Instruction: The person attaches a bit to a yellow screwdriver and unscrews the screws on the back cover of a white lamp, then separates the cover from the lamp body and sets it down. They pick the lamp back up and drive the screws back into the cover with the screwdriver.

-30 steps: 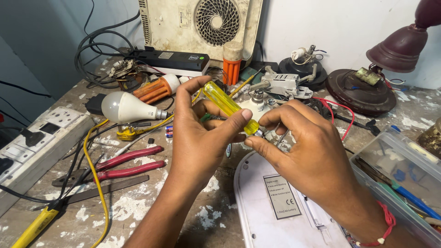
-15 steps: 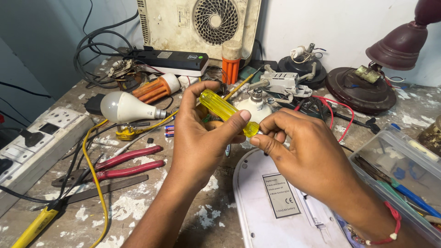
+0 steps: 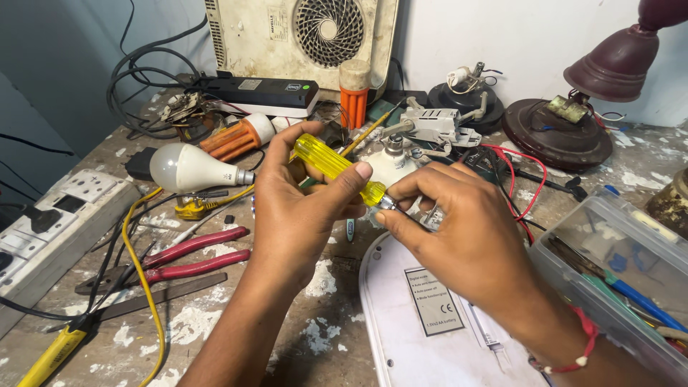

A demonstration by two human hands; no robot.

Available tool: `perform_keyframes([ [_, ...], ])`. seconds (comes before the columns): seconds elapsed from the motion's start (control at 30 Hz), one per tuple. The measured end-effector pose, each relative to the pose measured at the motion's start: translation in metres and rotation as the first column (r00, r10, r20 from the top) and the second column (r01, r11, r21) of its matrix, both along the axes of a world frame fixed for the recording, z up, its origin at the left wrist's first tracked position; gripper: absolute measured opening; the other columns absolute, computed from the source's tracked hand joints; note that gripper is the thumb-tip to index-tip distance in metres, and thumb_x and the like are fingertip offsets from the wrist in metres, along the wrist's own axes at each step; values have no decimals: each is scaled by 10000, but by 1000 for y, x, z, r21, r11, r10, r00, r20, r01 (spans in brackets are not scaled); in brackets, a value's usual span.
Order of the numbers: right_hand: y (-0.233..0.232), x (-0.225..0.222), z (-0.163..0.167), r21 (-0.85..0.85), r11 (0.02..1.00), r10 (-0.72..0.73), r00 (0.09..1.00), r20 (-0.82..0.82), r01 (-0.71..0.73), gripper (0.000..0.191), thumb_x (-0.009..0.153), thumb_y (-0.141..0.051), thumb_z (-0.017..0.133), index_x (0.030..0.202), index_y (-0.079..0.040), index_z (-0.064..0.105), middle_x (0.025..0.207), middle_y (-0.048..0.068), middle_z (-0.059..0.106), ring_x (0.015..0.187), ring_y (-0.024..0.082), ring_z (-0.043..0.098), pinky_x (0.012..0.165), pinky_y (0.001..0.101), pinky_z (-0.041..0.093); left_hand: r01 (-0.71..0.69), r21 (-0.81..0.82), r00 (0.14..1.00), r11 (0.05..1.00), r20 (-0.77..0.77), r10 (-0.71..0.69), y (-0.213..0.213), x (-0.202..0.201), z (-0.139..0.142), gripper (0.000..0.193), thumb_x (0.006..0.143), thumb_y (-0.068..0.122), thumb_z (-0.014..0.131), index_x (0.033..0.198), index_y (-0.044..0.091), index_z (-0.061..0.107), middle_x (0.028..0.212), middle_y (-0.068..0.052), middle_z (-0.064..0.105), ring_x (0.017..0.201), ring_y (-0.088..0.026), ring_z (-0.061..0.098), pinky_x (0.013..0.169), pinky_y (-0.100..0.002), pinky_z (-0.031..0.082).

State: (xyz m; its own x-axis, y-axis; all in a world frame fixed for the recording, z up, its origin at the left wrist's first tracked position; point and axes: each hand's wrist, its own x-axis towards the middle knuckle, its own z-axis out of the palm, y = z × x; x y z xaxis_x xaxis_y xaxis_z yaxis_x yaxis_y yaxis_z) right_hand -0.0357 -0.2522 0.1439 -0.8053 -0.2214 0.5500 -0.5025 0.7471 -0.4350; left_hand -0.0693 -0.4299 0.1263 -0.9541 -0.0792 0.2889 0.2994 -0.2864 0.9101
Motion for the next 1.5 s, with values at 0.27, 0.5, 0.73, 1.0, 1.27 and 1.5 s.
perform_keyframes([
  [0.27,2,-1,8,-95,995,44,986,161,-29,183,918,-232,748,991,-66,771,871,41,723,788,151,679,666,310,542,27,5,1000,1000,-14,-27,-2,1,0,690,790,92,819,1382,34,469,967,-114,650,743,-154,715,577,-294,660],
  [0.5,0,2,10,-86,990,112,993,-31,-115,227,819,-184,785,951,-23,694,899,63,670,801,158,670,711,303,543,30,-5,999,1000,-17,-30,1,0,-1,692,789,93,823,1384,44,473,976,-117,663,758,-151,718,588,-289,657],
  [0.73,1,1,8,-152,988,39,978,205,-8,113,906,-181,753,932,-72,752,851,25,694,754,133,698,602,297,534,27,33,1000,999,15,-27,3,-1,-2,691,792,76,808,1391,59,465,979,-112,655,762,-159,716,579,-301,653],
  [1.0,9,-3,1,-152,984,112,987,115,-94,160,900,-184,721,958,-37,698,847,29,721,751,120,672,671,283,546,35,54,996,998,84,-40,6,-5,-5,719,805,85,804,1432,43,456,910,-99,648,709,-157,697,554,-292,627],
  [1.27,25,-16,1,-710,680,531,545,649,183,384,932,-275,511,907,28,744,875,120,781,720,180,680,674,325,558,223,97,958,970,164,-236,4,-8,-7,808,806,109,804,1516,33,427,832,-67,667,653,-124,658,520,-268,566],
  [1.5,26,-16,-8,-729,665,561,536,631,162,289,949,-270,669,933,17,702,844,77,688,769,162,638,689,316,542,228,109,957,967,158,-244,4,-9,-7,818,811,115,804,1528,26,419,838,-66,674,656,-122,658,524,-263,554],
])
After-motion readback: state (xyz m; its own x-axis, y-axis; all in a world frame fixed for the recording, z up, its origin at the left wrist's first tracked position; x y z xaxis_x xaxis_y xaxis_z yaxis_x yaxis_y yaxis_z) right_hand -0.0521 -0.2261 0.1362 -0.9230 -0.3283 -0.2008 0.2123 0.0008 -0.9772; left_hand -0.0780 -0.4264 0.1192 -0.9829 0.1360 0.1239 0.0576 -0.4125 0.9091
